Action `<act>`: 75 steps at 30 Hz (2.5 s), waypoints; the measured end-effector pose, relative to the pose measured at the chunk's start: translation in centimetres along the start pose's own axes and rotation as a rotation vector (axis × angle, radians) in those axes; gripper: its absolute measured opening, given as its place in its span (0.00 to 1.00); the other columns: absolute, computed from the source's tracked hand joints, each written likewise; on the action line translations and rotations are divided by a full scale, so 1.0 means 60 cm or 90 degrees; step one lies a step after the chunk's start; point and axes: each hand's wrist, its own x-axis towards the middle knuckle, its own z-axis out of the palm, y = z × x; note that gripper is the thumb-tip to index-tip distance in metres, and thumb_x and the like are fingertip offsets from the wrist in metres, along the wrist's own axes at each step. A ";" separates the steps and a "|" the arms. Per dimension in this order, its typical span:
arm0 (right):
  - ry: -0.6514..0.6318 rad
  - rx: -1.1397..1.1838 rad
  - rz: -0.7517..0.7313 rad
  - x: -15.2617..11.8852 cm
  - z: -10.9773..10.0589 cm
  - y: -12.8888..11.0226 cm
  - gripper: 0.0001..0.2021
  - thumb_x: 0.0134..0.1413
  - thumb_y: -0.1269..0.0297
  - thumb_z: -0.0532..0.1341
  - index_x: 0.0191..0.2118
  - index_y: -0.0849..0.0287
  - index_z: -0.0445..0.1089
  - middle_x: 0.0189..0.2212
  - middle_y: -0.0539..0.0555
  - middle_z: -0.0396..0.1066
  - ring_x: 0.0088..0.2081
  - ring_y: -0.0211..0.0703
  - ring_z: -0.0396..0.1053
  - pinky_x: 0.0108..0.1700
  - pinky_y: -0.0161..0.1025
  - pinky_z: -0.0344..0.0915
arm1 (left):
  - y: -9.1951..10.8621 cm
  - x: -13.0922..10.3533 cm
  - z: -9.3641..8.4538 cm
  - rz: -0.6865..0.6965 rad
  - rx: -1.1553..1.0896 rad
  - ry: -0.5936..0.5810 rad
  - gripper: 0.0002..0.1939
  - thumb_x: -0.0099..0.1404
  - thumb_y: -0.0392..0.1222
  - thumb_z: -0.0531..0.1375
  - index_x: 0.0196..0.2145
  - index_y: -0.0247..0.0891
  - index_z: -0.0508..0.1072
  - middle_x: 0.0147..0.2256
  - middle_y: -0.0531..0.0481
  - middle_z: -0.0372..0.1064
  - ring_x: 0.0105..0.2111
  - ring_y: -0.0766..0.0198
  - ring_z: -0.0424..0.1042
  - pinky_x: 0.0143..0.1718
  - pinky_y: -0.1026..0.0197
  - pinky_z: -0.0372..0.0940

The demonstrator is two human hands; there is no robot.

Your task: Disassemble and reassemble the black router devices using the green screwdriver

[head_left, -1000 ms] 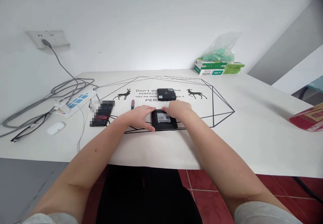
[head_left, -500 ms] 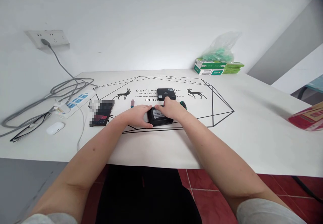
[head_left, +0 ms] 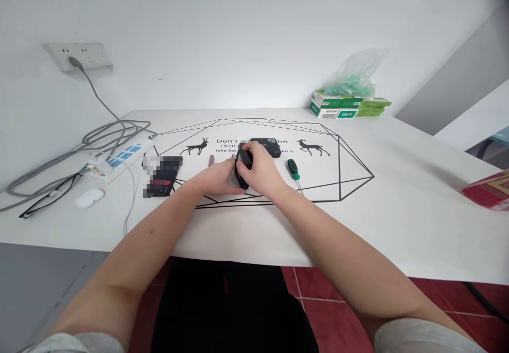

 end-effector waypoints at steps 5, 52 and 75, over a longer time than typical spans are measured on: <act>-0.151 0.017 -0.042 -0.007 0.007 0.000 0.37 0.62 0.63 0.63 0.74 0.61 0.57 0.75 0.68 0.62 0.75 0.61 0.62 0.75 0.60 0.61 | -0.019 -0.003 -0.010 -0.005 -0.079 0.023 0.40 0.65 0.60 0.66 0.69 0.42 0.66 0.63 0.40 0.74 0.63 0.39 0.73 0.73 0.33 0.51; -0.236 -0.313 0.100 0.036 0.030 0.089 0.14 0.73 0.59 0.57 0.48 0.54 0.80 0.52 0.60 0.79 0.55 0.54 0.76 0.55 0.45 0.69 | -0.085 0.052 0.029 -0.166 0.055 0.251 0.14 0.71 0.49 0.62 0.30 0.43 0.80 0.58 0.43 0.79 0.66 0.42 0.68 0.67 0.43 0.64; -0.269 -0.343 0.161 0.048 0.034 0.097 0.34 0.73 0.47 0.54 0.78 0.53 0.58 0.66 0.70 0.67 0.65 0.69 0.71 0.66 0.60 0.66 | -0.112 0.060 0.052 -0.169 0.030 0.164 0.35 0.74 0.62 0.57 0.73 0.49 0.70 0.74 0.47 0.63 0.77 0.35 0.48 0.75 0.36 0.47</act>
